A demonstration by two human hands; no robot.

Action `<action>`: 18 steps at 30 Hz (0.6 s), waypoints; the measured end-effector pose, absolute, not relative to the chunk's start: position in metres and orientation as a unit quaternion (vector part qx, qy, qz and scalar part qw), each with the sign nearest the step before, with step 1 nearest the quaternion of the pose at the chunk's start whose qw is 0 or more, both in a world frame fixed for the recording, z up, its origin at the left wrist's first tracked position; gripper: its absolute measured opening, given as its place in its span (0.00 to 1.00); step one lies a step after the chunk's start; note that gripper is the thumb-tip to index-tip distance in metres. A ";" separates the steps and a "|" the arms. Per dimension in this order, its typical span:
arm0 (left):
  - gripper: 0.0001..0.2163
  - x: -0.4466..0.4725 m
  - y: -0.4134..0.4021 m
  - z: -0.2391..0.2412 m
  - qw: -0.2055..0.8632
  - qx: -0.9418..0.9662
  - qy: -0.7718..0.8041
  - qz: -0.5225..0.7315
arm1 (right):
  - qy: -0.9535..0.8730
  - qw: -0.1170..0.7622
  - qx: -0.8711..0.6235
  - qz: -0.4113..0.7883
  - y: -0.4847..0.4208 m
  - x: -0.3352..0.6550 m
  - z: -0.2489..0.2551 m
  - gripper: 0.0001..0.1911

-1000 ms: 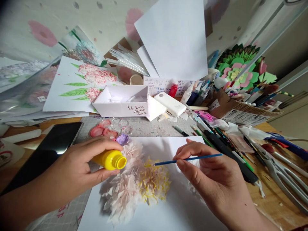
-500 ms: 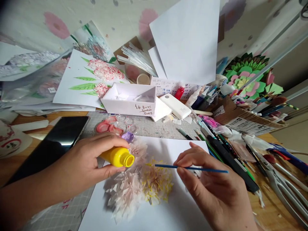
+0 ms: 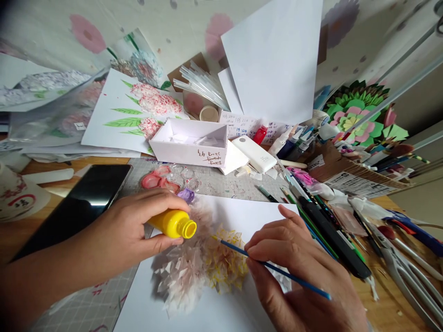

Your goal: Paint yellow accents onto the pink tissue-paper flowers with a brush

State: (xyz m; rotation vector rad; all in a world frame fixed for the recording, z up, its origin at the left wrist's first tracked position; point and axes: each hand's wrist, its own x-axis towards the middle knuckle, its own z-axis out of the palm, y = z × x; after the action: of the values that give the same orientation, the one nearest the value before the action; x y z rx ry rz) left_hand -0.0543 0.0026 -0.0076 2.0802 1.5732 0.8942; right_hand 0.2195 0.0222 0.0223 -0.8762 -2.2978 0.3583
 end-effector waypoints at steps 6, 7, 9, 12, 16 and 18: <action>0.12 -0.054 0.004 -0.007 0.190 0.741 0.561 0.317 | -0.886 0.316 -0.317 0.123 0.023 0.214 0.024 0.10; 0.12 -0.054 0.004 -0.007 0.190 0.740 0.560 0.321 | -0.883 0.318 -0.320 0.126 0.023 0.214 0.024 0.11; 0.12 -0.054 0.003 -0.008 0.189 0.740 0.556 0.328 | -0.883 0.318 -0.320 0.130 0.022 0.215 0.024 0.12; 0.13 -0.055 0.003 -0.010 0.191 0.739 0.557 0.328 | -0.891 0.307 -0.308 0.127 0.021 0.217 0.025 0.12; 0.13 -0.056 0.002 -0.012 0.195 0.739 0.551 0.336 | -0.895 0.290 -0.305 0.147 0.021 0.221 0.025 0.12; 0.14 -0.055 0.002 -0.014 0.192 0.740 0.545 0.344 | -0.895 0.286 -0.306 0.150 0.022 0.222 0.025 0.13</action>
State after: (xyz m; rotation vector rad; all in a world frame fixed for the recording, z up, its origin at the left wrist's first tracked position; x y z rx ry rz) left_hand -0.0555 0.0016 -0.0138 2.0766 1.5310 0.9646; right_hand 0.2215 0.0215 0.0253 -0.8189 -2.3931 0.4013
